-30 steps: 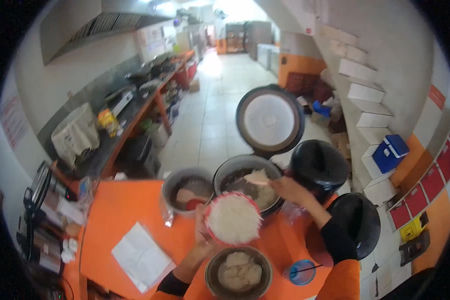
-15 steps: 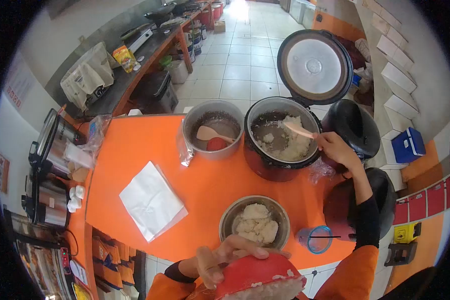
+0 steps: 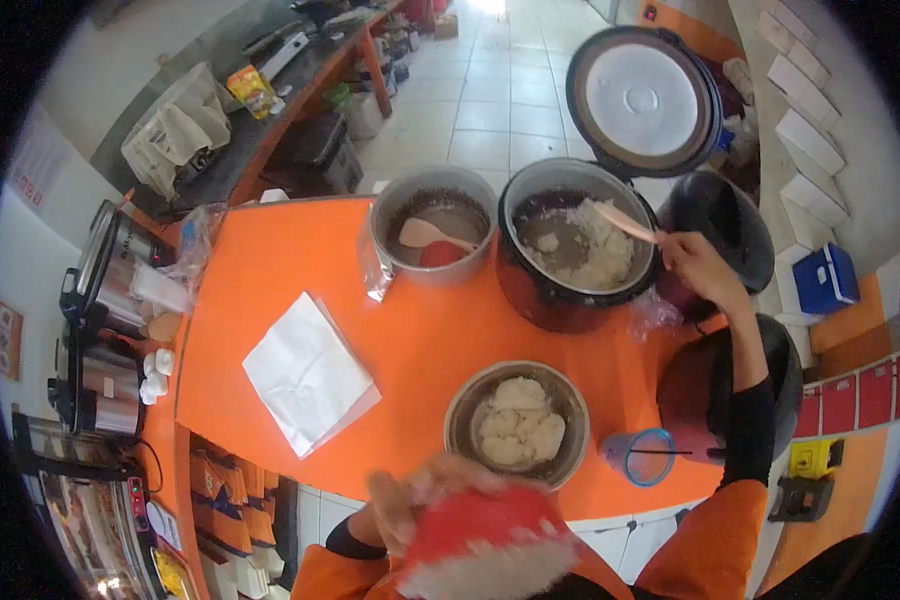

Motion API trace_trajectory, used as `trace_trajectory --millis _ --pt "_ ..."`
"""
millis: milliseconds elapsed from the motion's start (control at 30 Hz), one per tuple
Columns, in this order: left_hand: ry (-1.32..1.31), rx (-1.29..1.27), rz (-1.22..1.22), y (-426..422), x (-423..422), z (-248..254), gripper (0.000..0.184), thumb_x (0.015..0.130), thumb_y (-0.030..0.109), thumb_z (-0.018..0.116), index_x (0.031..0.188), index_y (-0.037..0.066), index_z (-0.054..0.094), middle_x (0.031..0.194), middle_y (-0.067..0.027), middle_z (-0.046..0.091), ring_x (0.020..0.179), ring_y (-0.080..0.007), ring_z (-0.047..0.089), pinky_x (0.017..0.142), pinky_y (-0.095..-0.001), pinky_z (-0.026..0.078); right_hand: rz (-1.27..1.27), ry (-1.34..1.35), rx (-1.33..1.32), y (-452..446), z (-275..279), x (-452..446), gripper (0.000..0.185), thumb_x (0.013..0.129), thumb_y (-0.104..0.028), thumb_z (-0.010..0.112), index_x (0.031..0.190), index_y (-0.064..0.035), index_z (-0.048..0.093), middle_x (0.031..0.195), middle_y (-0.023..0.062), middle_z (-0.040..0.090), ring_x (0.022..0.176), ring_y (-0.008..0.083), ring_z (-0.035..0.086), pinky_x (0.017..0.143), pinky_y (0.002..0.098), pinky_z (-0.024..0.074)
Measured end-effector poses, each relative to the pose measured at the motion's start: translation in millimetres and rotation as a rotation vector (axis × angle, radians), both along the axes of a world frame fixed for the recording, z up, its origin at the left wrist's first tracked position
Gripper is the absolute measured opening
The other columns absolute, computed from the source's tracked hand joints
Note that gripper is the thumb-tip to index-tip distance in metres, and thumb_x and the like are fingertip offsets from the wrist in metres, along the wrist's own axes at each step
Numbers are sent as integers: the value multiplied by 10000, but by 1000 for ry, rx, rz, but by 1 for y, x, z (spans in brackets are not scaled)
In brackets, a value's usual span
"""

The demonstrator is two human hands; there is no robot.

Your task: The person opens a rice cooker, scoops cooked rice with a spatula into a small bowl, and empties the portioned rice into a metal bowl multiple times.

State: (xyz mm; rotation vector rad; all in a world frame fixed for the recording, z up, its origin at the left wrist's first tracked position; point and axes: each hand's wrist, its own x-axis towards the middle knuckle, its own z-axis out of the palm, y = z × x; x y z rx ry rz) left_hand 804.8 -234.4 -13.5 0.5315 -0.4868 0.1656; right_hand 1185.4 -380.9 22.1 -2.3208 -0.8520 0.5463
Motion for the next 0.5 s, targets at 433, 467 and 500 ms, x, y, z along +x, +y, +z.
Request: trace_trajectory --millis 433,467,500 --pt "235 -244 -151 -18 -5 0 753 751 544 552 1319 67 424 1393 -257 329 1293 -404 322 1053 -542 257 -45 3 57 -17 -9 -3 456 950 -399 459 632 -74 485 505 -72 326 431 42 303 396 244 219" --pt "213 -130 -177 -17 -3 4 730 740 477 593 1313 56 431 1397 -265 318 1303 -400 307 1066 -525 242 -40 4 60 -17 -11 -3 456 950 -399 459 632 -74 485 505 -72 326 431 42 303 396 244 219" --pt "185 -15 -200 -15 1 10 712 729 409 635 1308 45 437 1400 -273 307 1314 -396 291 1080 -508 227 -30 6 71 -17 -12 -1 460 949 -408 458 634 -74 486 501 -71 327 421 41 299 389 242 213"
